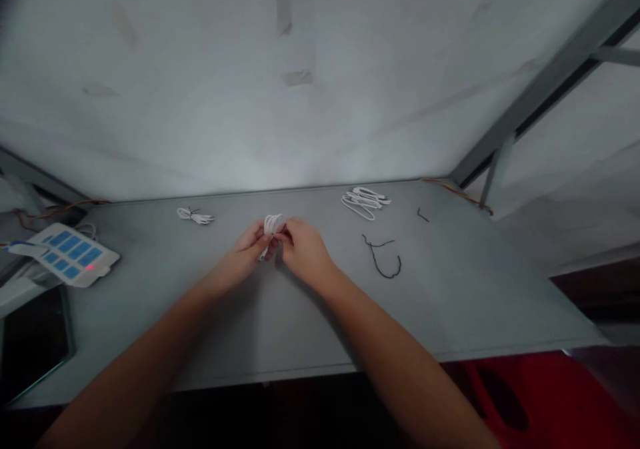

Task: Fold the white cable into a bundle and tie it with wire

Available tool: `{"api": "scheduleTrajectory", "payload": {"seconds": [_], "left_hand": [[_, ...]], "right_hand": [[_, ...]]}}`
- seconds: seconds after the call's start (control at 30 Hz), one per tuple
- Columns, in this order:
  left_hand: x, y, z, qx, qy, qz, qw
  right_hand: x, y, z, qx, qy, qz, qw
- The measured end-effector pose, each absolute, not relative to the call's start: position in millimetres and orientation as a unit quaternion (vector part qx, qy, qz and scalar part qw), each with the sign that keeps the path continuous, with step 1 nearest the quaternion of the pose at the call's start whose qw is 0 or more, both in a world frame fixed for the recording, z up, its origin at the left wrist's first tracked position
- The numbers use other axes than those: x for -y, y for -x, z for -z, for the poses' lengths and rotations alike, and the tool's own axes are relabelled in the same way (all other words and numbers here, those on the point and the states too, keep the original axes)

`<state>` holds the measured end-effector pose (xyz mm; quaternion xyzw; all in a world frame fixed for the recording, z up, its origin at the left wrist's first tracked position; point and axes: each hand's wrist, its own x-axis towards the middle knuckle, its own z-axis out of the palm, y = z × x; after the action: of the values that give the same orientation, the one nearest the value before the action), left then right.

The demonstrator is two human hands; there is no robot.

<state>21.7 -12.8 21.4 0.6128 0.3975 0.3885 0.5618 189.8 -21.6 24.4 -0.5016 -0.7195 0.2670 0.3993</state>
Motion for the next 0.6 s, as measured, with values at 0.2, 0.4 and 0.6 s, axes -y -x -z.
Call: {"api": "scheduleTrajectory", "payload": {"seconds": [0.2,0.4,0.6], "left_hand": [[7,-15,-17,-0.404,-0.685,-0.353,0.492],[3,-14,-7,-0.416,-0.687,-0.398,0.445],[6,-13,-16,-0.411,-0.679,-0.455,0.403]], "right_hand": [[18,-197,-26,0.679,0.496,-0.369,0.396],[15,-196,-20,0.631,0.525,-0.421,0.387],[11,-197,-14,0.495,0.457,-0.608,0.419]]}}
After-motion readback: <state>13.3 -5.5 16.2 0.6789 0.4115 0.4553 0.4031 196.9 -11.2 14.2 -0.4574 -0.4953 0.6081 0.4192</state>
